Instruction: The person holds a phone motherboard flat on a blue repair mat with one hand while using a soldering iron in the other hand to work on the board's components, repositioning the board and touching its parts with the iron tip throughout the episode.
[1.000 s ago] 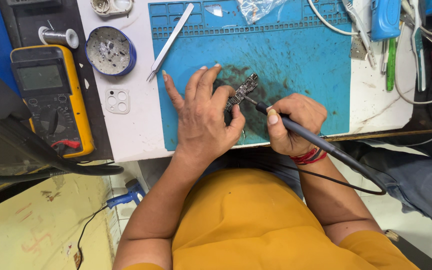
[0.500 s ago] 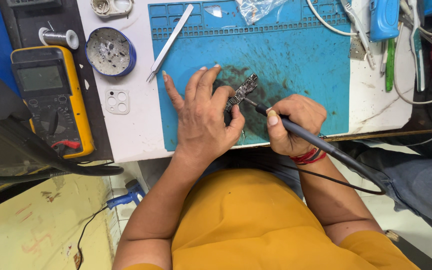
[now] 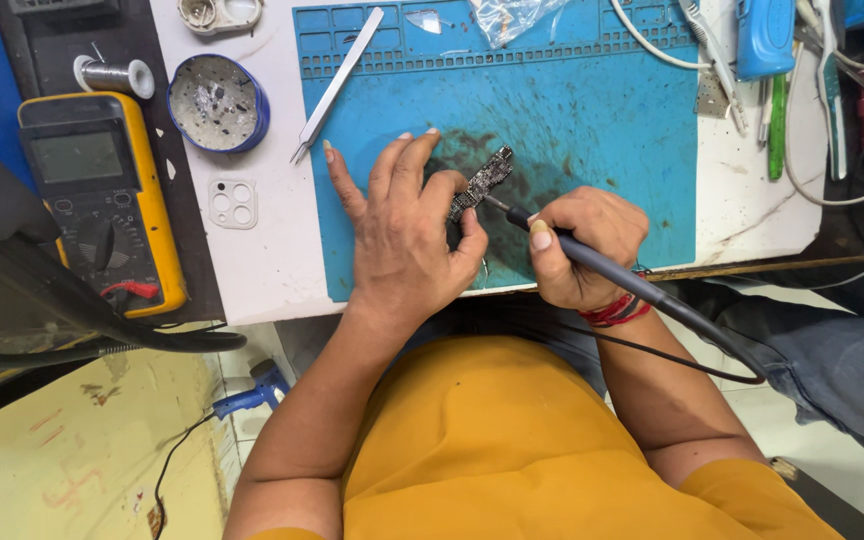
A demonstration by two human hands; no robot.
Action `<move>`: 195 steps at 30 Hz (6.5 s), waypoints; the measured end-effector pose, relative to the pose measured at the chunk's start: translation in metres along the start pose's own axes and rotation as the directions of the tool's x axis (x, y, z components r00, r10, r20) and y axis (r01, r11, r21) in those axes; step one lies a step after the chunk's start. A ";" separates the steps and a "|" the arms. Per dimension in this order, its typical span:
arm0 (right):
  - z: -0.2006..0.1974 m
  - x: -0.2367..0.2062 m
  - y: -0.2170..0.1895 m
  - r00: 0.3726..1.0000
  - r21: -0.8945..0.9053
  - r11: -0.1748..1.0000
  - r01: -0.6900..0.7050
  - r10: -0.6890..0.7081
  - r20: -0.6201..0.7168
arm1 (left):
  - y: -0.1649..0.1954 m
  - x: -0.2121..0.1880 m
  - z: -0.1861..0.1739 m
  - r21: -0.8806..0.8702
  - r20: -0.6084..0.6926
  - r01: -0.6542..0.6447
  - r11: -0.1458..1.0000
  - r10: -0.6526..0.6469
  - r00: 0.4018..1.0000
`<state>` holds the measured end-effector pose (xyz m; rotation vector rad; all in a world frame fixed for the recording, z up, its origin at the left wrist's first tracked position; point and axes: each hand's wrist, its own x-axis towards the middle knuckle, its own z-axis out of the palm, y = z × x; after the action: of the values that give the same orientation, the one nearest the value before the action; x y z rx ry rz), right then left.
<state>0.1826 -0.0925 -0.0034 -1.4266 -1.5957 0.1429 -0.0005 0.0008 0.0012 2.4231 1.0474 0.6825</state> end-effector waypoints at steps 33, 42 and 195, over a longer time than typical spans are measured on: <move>0.001 -0.003 -0.003 0.999 -0.062 0.997 -0.036 0.034 -0.027 | 0.002 0.000 -0.001 -0.014 -0.002 0.011 1.000 -0.011 1.000; 0.000 -0.001 -0.003 0.999 -0.041 0.999 -0.036 0.036 -0.014 | 0.001 0.000 -0.001 -0.015 0.001 0.007 1.000 -0.007 1.000; 0.006 0.007 -0.008 0.992 -0.137 0.983 -0.121 0.124 0.010 | 0.002 -0.004 0.000 0.057 -0.022 0.051 0.997 -0.049 0.999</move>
<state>0.1734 -0.0863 0.0022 -1.6346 -1.5573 0.1205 -0.0018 -0.0032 0.0016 2.4349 1.1470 0.6703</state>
